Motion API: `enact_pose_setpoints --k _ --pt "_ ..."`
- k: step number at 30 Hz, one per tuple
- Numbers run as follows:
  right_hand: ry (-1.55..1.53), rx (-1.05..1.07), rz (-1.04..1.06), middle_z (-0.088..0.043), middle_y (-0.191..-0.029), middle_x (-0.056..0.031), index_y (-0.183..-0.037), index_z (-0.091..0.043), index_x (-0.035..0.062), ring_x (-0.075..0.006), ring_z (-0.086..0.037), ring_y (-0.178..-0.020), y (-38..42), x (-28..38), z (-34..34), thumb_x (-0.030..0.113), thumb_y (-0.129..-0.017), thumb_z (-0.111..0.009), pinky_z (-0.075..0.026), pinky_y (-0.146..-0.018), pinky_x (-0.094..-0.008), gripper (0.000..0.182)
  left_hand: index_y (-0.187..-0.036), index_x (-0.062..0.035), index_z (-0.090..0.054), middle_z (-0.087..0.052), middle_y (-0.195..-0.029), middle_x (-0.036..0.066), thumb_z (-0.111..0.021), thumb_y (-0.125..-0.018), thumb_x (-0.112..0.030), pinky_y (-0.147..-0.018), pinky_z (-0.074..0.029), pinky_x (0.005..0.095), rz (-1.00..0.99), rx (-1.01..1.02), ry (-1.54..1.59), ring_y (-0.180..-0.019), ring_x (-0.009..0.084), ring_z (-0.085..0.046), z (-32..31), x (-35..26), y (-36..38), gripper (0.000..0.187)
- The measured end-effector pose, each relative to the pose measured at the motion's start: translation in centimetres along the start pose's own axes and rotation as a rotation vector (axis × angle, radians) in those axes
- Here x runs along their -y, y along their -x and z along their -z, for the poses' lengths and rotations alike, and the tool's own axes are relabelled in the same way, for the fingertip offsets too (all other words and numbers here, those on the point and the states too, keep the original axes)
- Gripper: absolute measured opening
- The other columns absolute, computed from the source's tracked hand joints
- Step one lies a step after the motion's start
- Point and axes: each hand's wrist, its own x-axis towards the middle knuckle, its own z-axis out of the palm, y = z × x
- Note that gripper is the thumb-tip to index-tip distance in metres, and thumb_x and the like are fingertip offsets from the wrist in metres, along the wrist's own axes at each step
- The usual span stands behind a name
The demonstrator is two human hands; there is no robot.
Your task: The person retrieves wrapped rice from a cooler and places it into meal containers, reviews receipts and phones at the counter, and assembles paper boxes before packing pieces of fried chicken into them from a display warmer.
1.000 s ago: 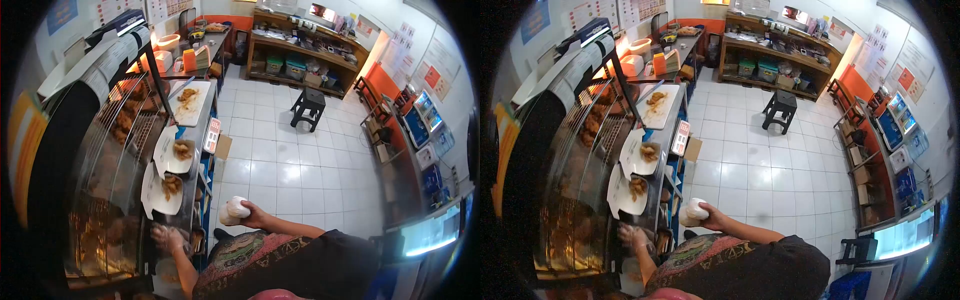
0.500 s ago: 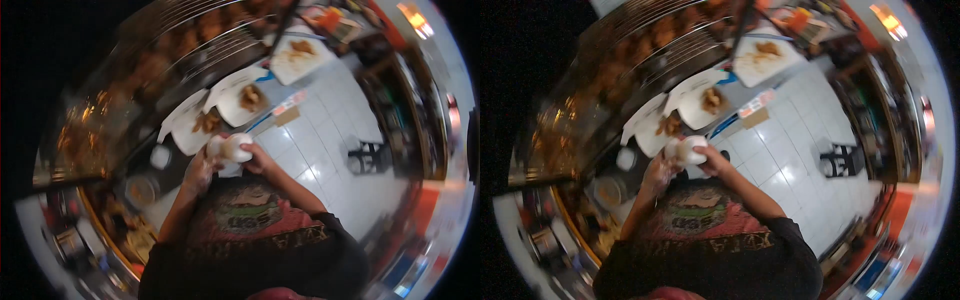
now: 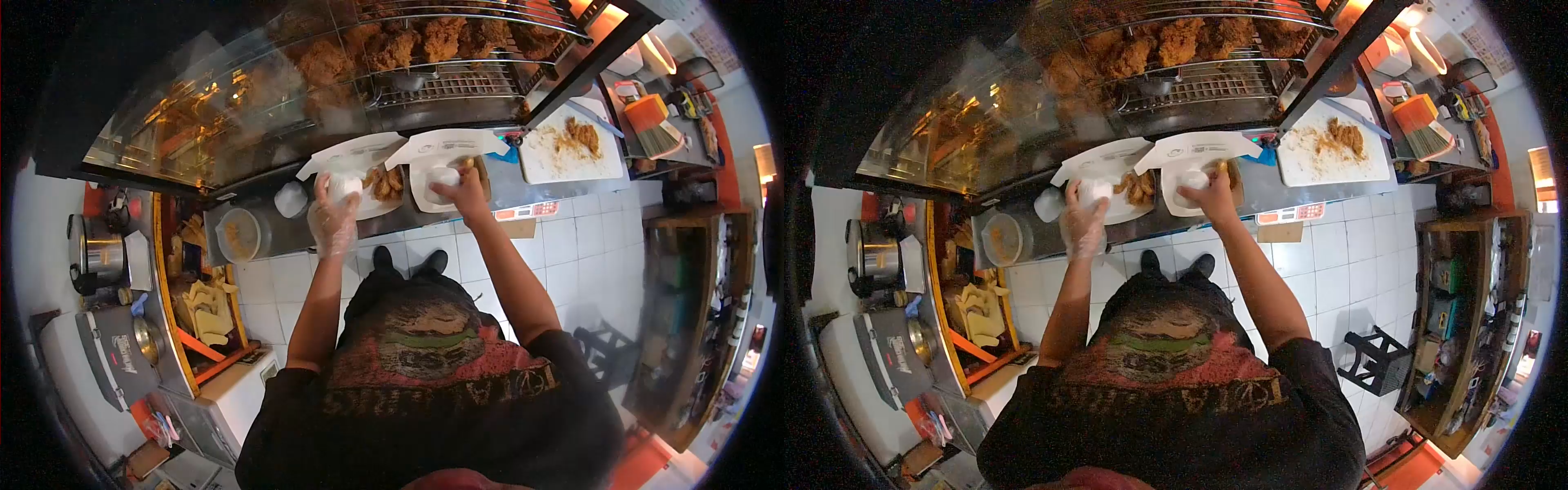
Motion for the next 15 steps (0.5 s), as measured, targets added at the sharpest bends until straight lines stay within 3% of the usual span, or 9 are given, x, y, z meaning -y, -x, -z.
enact_pose_setpoints --k 1,2,3,4,5,8,11,13,15 --pt "0.293 -0.035 0.109 -0.063 -0.107 -0.0166 -0.110 -0.058 -0.0059 -0.0285 -0.065 -0.094 -1.2 -0.9 -0.7 0.021 -0.078 -0.082 -0.053 -0.083 -0.0402 0.048 -0.135 -0.0089 -0.046 -0.067 -0.104 0.018 -0.072 -0.077 -0.022 -0.081 -0.050 0.0472 -0.008 0.002 -0.002 -0.093 0.0357 -0.063 -0.2 -0.2 -0.6 0.065" --pt "0.590 -0.074 0.213 -0.063 -0.105 -0.0170 -0.107 -0.061 -0.0053 -0.0326 -0.064 -0.095 -1.9 -2.1 -1.1 0.022 -0.078 -0.081 -0.052 -0.084 -0.0427 0.045 -0.134 -0.0073 -0.047 -0.068 -0.098 0.020 -0.073 -0.075 -0.025 -0.081 -0.049 0.0475 -0.072 0.025 -0.202 -0.093 0.0380 -0.063 -0.7 -0.3 -0.8 0.067" --pt "0.588 -0.084 0.213 -0.063 -0.105 -0.0170 -0.107 -0.061 -0.0053 -0.0326 -0.064 -0.095 -2.3 -3.5 -1.4 0.022 -0.078 -0.081 -0.052 -0.084 -0.0427 0.045 -0.133 -0.0057 -0.048 -0.068 -0.093 0.021 -0.073 -0.073 -0.029 -0.081 -0.049 0.0478 -0.139 0.045 -0.400 -0.092 0.0403 -0.063 -1.1 -1.0 -1.0 0.069" --pt "0.695 -0.099 0.351 -0.062 -0.106 -0.0176 -0.107 -0.062 -0.0027 -0.0364 -0.062 -0.096 -2.6 -4.9 -1.8 0.020 -0.077 -0.081 -0.051 -0.085 -0.0451 0.042 -0.130 -0.0028 -0.051 -0.066 -0.105 0.022 -0.068 -0.077 -0.032 -0.088 -0.045 0.0491 -0.072 0.133 -0.478 -0.102 0.0382 -0.059 -1.4 -1.7 -0.7 0.063" --pt "0.802 -0.110 0.486 -0.061 -0.107 -0.0183 -0.107 -0.063 -0.0002 -0.0401 -0.061 -0.097 -2.6 -5.6 -2.2 0.019 -0.076 -0.080 -0.050 -0.087 -0.0474 0.041 -0.130 -0.0028 -0.051 -0.066 -0.105 0.022 -0.068 -0.077 -0.032 -0.088 -0.045 0.0491 -0.077 0.138 -0.479 -0.102 0.0382 -0.059 -1.9 -1.2 -0.3 0.063" --pt "0.853 -0.227 0.462 -0.061 -0.110 -0.0191 -0.113 -0.065 0.0008 -0.0397 -0.058 -0.100 -0.9 -3.8 -3.0 0.013 -0.074 -0.078 -0.048 -0.092 -0.0466 0.042 -0.135 -0.0005 -0.049 -0.054 -0.120 0.021 -0.055 -0.087 -0.029 -0.094 -0.037 0.0507 -0.066 0.083 -0.753 -0.115 0.0349 -0.047 -2.6 -0.6 0.4 0.057" --pt "0.806 -0.310 0.495 -0.061 -0.110 -0.0179 -0.115 -0.065 0.0018 -0.0370 -0.060 -0.097 0.1 -3.0 -2.1 0.008 -0.077 -0.074 -0.050 -0.089 -0.0425 0.039 -0.137 -0.0012 -0.048 -0.055 -0.116 0.017 -0.053 -0.089 -0.029 -0.090 -0.039 0.0507 -0.013 0.107 -0.856 -0.112 0.0344 -0.049 -2.4 0.1 -0.3 0.055" --pt "0.715 -0.345 0.527 -0.061 -0.110 -0.0168 -0.114 -0.065 0.0022 -0.0355 -0.061 -0.096 1.7 -2.9 -0.6 0.005 -0.078 -0.073 -0.051 -0.086 -0.0403 0.037 -0.135 -0.0022 -0.050 -0.057 -0.116 0.019 -0.050 -0.092 -0.029 -0.084 -0.041 0.0502 -0.082 0.099 -0.873 -0.105 0.0334 -0.052 -2.6 2.5 -0.2 0.051" --pt "0.546 -0.358 0.399 -0.062 -0.112 -0.0140 -0.113 -0.065 0.0036 -0.0298 -0.063 -0.092 5.1 -2.6 2.4 0.001 -0.078 -0.072 -0.054 -0.077 -0.0356 0.036 -0.136 -0.0022 -0.051 -0.058 -0.120 0.021 -0.053 -0.092 -0.027 -0.085 -0.044 0.0519 -0.286 0.001 -0.759 -0.106 0.0340 -0.055 -2.8 3.9 0.0 0.050"
